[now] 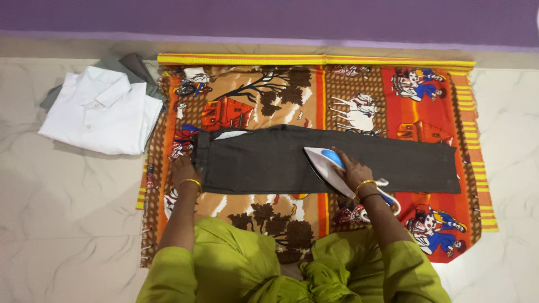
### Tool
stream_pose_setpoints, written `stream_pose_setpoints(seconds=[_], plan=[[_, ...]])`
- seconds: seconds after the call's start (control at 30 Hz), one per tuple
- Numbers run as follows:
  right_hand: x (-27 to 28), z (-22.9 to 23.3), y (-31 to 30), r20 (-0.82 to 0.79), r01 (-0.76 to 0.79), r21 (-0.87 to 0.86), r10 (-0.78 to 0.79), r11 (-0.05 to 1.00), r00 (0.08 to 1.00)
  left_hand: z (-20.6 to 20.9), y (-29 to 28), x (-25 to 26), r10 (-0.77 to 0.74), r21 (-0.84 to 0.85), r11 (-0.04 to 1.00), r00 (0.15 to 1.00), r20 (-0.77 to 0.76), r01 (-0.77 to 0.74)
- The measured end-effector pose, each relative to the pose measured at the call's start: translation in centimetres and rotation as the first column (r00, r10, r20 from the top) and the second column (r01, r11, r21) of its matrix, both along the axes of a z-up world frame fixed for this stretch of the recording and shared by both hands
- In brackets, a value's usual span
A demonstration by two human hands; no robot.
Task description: The person irons a pair of dark trousers and a white shirt on a patterned mat laid on the floor. They smooth and fold the trousers, iron each section, then unfold and iron a white shirt, smoothing and folding it as well.
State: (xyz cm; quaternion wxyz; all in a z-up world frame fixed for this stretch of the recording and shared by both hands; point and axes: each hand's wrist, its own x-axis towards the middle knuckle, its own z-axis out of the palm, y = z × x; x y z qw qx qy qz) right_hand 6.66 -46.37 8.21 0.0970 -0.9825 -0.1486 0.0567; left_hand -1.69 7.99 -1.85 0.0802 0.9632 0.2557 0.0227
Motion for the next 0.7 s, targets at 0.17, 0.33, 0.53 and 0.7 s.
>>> stream_pose_setpoints(seconds=[0.17,0.33,0.53,0.7], plan=[[-1.1,1.1,4.6,-0.200,-0.067,-0.155,0.035,0.986,0.979,4.3,-9.2,4.3,-0.472,0.072,0.880,0.881,0.034,0.469],[-0.9,-0.1,6.2,-0.040,-0.080,-0.048,0.078,0.996,0.996,3.6,-20.4,3.4,-0.570,-0.138,0.821,0.792,-0.219,0.554],[1.0,-2.4,-4.7,0.041,0.169,-0.065,-0.167,0.983,0.985,0.7,-21.4,3.0,-0.558,-0.316,0.829,0.701,-0.444,0.460],[2.1,-3.1,-17.1,0.053,0.469,-0.093,-0.466,0.878,0.883,1.0,-21.6,3.3,-0.532,-0.304,0.846,0.692,-0.487,0.437]])
